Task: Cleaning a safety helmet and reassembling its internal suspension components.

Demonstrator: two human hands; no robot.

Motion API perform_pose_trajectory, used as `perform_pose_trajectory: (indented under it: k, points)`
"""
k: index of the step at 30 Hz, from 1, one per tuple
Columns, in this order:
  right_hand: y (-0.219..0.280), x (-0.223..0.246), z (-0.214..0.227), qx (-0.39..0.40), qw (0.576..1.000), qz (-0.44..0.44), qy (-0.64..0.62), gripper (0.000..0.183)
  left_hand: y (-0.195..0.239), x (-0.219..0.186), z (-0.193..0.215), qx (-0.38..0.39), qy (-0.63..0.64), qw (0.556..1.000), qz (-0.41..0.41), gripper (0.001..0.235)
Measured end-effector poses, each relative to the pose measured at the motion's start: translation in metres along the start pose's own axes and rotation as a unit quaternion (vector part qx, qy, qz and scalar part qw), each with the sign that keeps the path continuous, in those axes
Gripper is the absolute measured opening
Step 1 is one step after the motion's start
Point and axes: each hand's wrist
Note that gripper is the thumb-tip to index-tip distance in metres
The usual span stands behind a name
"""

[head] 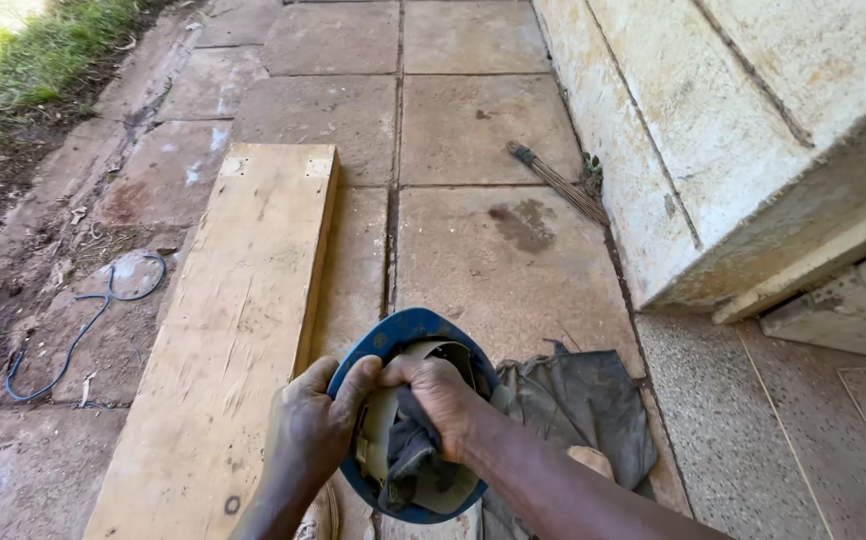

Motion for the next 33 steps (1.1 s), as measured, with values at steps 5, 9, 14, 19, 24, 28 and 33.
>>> perform_pose_trajectory:
  k: [5,9,14,19,24,28,33]
  points:
    - [0.004,-0.016,-0.003,-0.066,0.862,0.201,0.461,0.024,-0.006,0.010,0.000,-0.019,-0.118,0.993,0.022,0.043]
    - [0.016,-0.020,-0.025,-0.054,0.753,0.170,0.633,0.030,0.004,-0.001,-0.006,-0.103,-0.111,0.980,-0.129,0.039]
    - [0.018,-0.027,-0.019,0.046,0.631,0.309,0.710,0.020,0.006,-0.007,-0.003,-0.059,-0.040,0.995,-0.063,0.043]
    - [0.027,-0.022,-0.021,0.029,0.615,0.304,0.727,0.017,0.003,-0.014,0.001,-0.013,0.012,1.000,-0.007,0.042]
    - [0.022,-0.033,0.004,-0.001,0.578,0.361,0.732,0.014,-0.006,-0.008,0.002,0.024,0.080,0.995,0.061,0.043]
    - [0.031,-0.033,-0.004,0.006,0.575,0.403,0.712,0.014,-0.001,-0.014,0.002,0.005,0.053,0.996,0.070,0.044]
    - [0.027,-0.016,-0.008,-0.023,0.540,0.318,0.779,0.019,0.002,-0.012,-0.001,-0.074,-0.033,0.996,0.026,0.053]
Point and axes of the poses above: each hand's wrist, its own y-axis away from the middle knuckle, its own z-axis out of the back of the hand, x = y × z, and after that the axes turned 11 degrees about z, right-handed
